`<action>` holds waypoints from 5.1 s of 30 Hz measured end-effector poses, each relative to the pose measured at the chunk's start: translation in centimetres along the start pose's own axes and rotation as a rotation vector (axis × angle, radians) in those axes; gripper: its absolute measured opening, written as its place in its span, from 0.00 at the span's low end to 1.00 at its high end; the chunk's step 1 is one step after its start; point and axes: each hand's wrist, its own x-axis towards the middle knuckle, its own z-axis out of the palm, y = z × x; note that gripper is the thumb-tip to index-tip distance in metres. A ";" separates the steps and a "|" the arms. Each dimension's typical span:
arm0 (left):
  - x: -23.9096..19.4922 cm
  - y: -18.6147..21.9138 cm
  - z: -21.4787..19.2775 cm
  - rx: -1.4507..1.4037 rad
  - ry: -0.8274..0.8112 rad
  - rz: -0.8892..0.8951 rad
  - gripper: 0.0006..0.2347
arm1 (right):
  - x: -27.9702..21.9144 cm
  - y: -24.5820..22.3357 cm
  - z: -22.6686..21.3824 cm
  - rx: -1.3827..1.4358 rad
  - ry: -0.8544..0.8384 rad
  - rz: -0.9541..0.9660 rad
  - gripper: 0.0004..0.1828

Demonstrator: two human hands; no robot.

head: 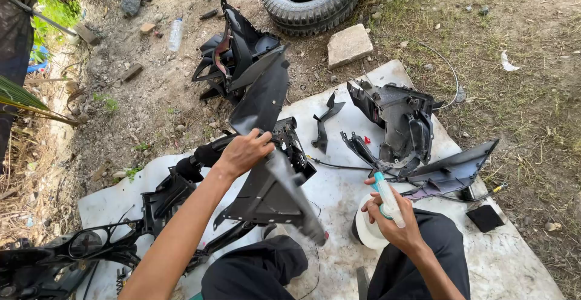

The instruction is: The person sprays a liquid from a white bottle onto a black motorcycle frame and then wipes it with a dark cloth. They dip the cloth into a green bucket of water to rinse it and continue scrubbing the frame and a separate black plastic part. The person flips the parts over to clean different sides.

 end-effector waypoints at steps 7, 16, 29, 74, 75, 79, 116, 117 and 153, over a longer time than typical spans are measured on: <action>0.0 0.6 0.4 -0.034 0.005 0.066 0.06 | -0.2 -0.6 -1.1 -0.012 0.000 0.071 0.22; -3.2 -0.4 0.0 0.062 0.040 0.165 0.03 | -0.4 -0.2 -1.7 -0.033 0.014 0.038 0.21; -2.7 -5.0 0.7 0.126 0.311 0.082 0.02 | -0.1 -0.7 0.1 -0.101 -0.071 -0.015 0.23; -3.3 18.5 2.5 -0.510 0.511 -1.187 0.15 | 0.7 -1.1 9.1 -0.094 -0.253 -0.033 0.22; -3.8 19.2 2.6 -0.550 0.379 -1.202 0.13 | 0.6 -1.1 9.2 -0.125 -0.252 -0.056 0.22; -4.3 15.1 6.3 -0.605 0.458 -1.062 0.14 | 0.8 -2.1 8.9 -0.213 -0.249 -0.142 0.24; -6.8 2.9 -5.6 -0.753 0.349 -1.162 0.21 | 5.2 -7.6 7.4 -0.066 0.034 -0.118 0.15; -6.7 3.0 -5.9 -0.740 0.339 -1.189 0.21 | 5.3 -7.0 7.2 -0.064 0.032 -0.112 0.12; -5.5 1.5 -4.9 -0.855 0.559 -1.085 0.23 | 3.2 -11.6 7.3 -0.093 -0.093 -0.098 0.18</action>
